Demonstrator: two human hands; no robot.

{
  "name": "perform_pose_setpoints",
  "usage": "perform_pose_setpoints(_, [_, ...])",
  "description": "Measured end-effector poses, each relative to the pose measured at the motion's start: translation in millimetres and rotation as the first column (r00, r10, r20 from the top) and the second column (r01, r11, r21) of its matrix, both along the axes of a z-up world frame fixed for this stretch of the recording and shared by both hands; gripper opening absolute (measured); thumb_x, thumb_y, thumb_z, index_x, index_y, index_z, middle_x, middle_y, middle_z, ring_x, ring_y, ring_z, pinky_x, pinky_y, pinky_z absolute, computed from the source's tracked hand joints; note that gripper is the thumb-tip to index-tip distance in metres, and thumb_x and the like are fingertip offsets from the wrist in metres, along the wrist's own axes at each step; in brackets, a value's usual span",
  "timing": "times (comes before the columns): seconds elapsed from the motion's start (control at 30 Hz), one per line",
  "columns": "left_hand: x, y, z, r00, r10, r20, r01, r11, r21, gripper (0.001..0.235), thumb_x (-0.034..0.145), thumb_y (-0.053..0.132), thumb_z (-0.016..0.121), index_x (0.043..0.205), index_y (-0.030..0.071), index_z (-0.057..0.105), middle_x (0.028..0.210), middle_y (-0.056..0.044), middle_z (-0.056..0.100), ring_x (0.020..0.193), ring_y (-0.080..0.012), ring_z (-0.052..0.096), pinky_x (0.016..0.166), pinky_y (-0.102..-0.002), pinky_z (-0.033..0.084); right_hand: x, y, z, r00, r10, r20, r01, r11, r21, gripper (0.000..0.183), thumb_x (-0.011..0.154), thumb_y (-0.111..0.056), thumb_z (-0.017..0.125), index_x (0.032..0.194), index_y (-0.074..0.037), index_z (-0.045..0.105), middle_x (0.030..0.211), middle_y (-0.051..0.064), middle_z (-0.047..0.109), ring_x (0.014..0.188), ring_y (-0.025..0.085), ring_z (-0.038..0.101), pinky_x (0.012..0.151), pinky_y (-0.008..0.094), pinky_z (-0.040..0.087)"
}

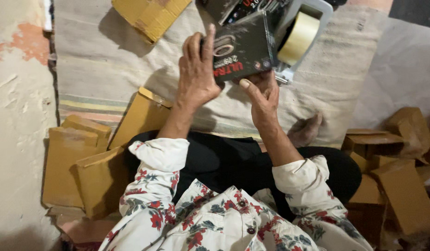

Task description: The person sits on the floor and packs smartwatch boxes into small cardboard shipping boxes. They open the product packaging, place the contents into the shipping box, fold the flaps, and seal the box with packing tape using a tape dispenser.

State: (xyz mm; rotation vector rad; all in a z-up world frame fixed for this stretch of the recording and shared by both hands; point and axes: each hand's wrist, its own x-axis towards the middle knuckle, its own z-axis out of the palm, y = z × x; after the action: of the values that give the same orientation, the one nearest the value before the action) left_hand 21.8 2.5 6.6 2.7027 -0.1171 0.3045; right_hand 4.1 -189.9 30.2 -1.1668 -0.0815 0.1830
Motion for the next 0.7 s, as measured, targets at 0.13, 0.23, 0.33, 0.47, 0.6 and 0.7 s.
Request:
perform_pose_setpoints(0.13, [-10, -16, 8, 0.994, -0.032, -0.104, 0.029, 0.999, -0.032, 0.14, 0.056, 0.042, 0.096, 0.165, 0.02, 0.01, 0.148, -0.02, 0.035, 0.14, -0.0422, 0.036, 0.105, -0.057, 0.046, -5, 7, -14, 0.971, -0.111, -0.211, 0.114, 0.993, 0.003, 0.036, 0.101, -0.01, 0.071, 0.131, 0.003, 0.057, 0.118, 0.01, 0.07, 0.103, 0.018, 0.069, 0.091, 0.035, 0.06])
perform_pose_setpoints(0.23, [1, -7, 10, 0.914, -0.111, -0.39, 0.029, 0.977, -0.209, 0.134, 0.053, 0.069, 0.087, 0.159, 0.017, 0.023, 0.134, -0.019, 0.046, 0.127, -0.0385, 0.046, 0.102, -0.054, 0.046, 3, -5, -21, 0.967, -0.133, -0.216, 0.116, 0.989, -0.089, 0.033, 0.1, -0.015, 0.07, 0.126, -0.001, 0.056, 0.111, 0.009, 0.071, 0.091, 0.017, 0.071, 0.079, 0.032, 0.062])
perform_pose_setpoints(0.33, [6, 11, 7, 0.877, -0.05, -0.477, -0.107, 0.949, -0.296, 0.097, 0.076, 0.08, 0.066, 0.139, 0.008, 0.048, 0.125, -0.02, 0.063, 0.117, -0.0351, 0.062, 0.099, -0.05, 0.049, 4, -4, -24, 0.972, -0.049, -0.229, 0.016, 0.989, -0.146, 0.032, 0.105, -0.015, 0.071, 0.129, 0.001, 0.058, 0.113, 0.009, 0.071, 0.092, 0.013, 0.069, 0.079, 0.028, 0.06])
perform_pose_setpoints(0.47, [2, 21, 1, 0.801, 0.075, -0.594, -0.329, 0.885, -0.331, 0.073, 0.094, 0.073, 0.042, 0.112, 0.006, 0.064, 0.097, -0.019, 0.077, 0.095, -0.0354, 0.073, 0.087, -0.048, 0.055, -1, 11, -23, 0.957, 0.076, -0.28, -0.086, 0.996, -0.022, 0.041, 0.102, -0.016, 0.068, 0.136, 0.0, 0.05, 0.115, 0.007, 0.071, 0.094, 0.013, 0.072, 0.078, 0.028, 0.063])
perform_pose_setpoints(0.6, [0, 8, -8, 0.833, 0.185, -0.522, -0.377, 0.879, -0.291, 0.066, 0.1, 0.066, 0.04, 0.11, 0.004, 0.061, 0.094, -0.024, 0.073, 0.093, -0.0432, 0.07, 0.082, -0.052, 0.052, -6, 14, -22, 0.99, -0.037, -0.138, 0.011, 0.983, -0.183, 0.065, 0.102, -0.012, 0.07, 0.155, -0.004, 0.033, 0.109, 0.007, 0.064, 0.089, 0.012, 0.063, 0.065, 0.025, 0.052])
perform_pose_setpoints(0.7, [-2, -2, -18, 0.8, 0.223, -0.557, -0.42, 0.871, -0.255, 0.061, 0.102, 0.06, 0.039, 0.11, 0.003, 0.059, 0.095, -0.025, 0.072, 0.093, -0.0443, 0.07, 0.083, -0.053, 0.053, -5, 11, -30, 0.982, -0.035, -0.187, -0.008, 0.974, -0.228, 0.059, 0.103, -0.015, 0.064, 0.152, 0.001, 0.037, 0.116, 0.01, 0.07, 0.095, 0.014, 0.07, 0.074, 0.028, 0.06])
